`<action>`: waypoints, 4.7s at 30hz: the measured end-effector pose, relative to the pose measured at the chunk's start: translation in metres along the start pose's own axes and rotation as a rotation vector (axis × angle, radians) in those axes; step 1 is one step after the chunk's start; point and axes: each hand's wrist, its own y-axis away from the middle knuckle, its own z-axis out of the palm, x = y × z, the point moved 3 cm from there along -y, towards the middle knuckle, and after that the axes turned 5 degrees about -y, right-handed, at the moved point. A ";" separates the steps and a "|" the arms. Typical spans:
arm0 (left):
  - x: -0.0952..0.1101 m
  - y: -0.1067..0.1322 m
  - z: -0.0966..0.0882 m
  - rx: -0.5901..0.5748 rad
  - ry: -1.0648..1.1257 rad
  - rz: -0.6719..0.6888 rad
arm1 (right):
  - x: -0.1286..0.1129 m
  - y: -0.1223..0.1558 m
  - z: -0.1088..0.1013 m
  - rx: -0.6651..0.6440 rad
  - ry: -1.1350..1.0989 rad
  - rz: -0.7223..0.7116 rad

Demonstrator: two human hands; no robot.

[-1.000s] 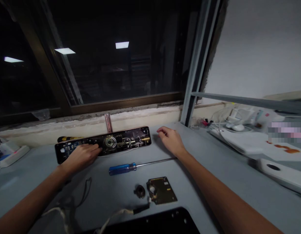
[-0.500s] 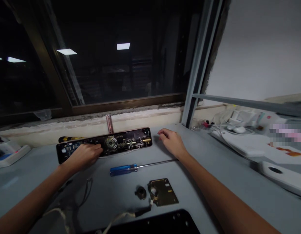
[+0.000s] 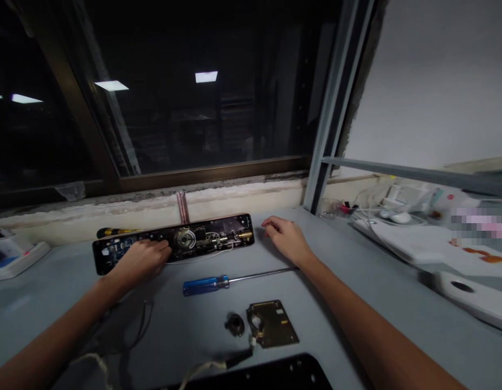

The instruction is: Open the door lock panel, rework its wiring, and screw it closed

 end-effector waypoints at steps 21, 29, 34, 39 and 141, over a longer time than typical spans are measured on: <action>0.004 -0.005 -0.007 -0.048 0.038 -0.125 | -0.003 0.001 0.000 0.023 0.004 0.022; 0.004 -0.005 -0.005 -0.033 0.041 -0.093 | -0.003 0.001 -0.001 0.019 0.009 0.021; 0.001 -0.002 -0.001 -0.016 0.043 -0.011 | -0.004 0.002 -0.001 0.028 0.009 0.015; 0.000 0.000 0.000 -0.013 0.050 0.006 | -0.002 0.001 -0.001 0.033 0.006 -0.006; -0.003 0.007 0.007 0.274 -0.025 0.034 | -0.001 0.001 -0.001 0.004 0.014 0.003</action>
